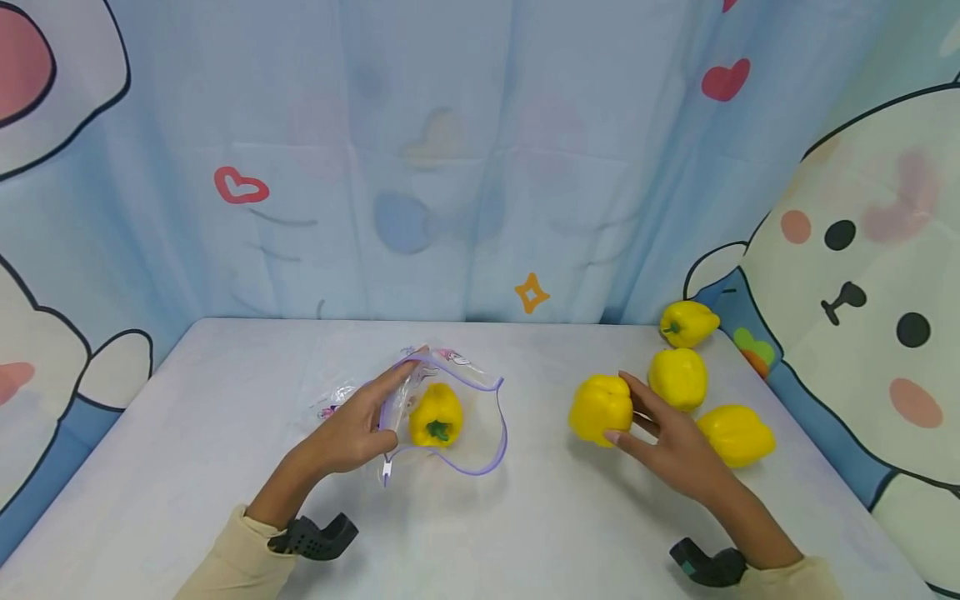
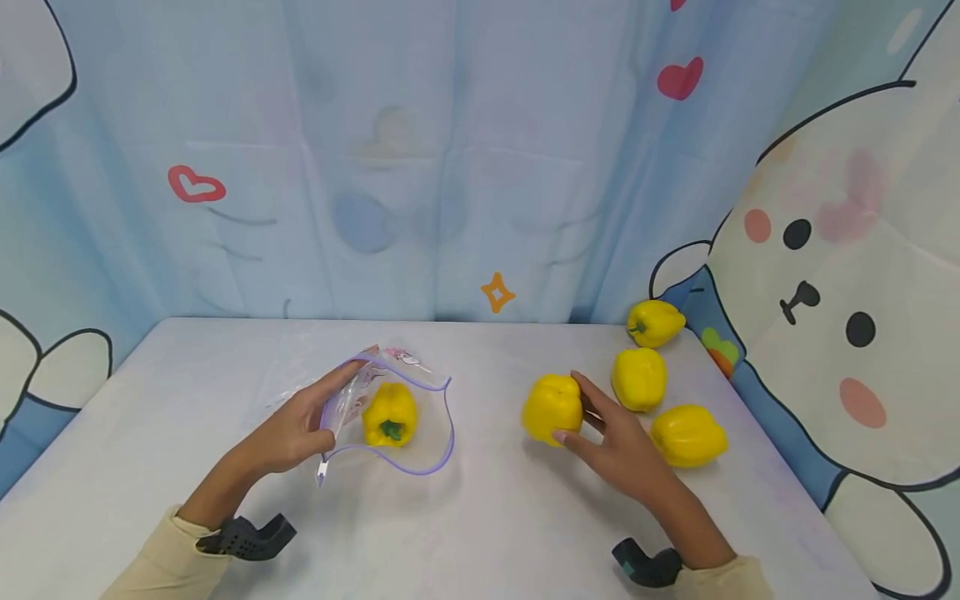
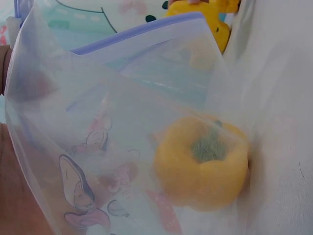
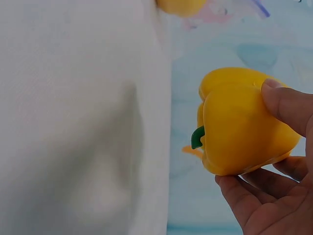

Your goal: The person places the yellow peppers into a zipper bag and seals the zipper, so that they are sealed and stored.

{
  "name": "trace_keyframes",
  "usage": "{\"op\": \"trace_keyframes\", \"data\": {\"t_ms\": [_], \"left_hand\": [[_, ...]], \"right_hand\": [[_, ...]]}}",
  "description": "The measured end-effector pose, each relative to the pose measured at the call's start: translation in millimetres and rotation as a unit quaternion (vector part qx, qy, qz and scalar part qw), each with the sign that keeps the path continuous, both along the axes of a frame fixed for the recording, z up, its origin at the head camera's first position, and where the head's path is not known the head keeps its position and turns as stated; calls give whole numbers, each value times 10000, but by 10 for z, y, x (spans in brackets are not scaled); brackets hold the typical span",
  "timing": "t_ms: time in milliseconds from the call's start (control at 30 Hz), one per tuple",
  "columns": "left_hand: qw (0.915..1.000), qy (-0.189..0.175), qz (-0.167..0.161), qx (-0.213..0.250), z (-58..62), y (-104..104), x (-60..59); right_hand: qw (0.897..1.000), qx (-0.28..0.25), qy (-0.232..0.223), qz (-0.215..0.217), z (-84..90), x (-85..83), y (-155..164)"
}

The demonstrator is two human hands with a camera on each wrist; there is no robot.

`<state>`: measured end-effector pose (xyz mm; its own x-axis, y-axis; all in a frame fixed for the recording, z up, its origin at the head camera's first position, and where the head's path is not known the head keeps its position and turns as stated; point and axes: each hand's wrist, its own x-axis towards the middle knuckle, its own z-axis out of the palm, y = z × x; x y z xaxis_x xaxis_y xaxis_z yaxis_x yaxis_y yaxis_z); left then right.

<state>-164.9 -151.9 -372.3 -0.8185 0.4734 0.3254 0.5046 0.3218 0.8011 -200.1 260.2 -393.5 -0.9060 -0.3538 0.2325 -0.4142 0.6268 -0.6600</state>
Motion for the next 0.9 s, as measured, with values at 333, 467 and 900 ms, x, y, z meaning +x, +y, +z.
{"op": "trace_keyframes", "data": {"t_ms": [333,467,900], "left_hand": [[9994,242,95,-218,-16,10,-2],[9990,378,40,-244,-6,17,-17],[9994,267,21,-226,0,18,-5]], "right_hand": [[9981,-317,228,479,153,99,-203],[9963,-499,216,660,222,132,-272],[9883,-980,239,1145,371,263,-567]]}}
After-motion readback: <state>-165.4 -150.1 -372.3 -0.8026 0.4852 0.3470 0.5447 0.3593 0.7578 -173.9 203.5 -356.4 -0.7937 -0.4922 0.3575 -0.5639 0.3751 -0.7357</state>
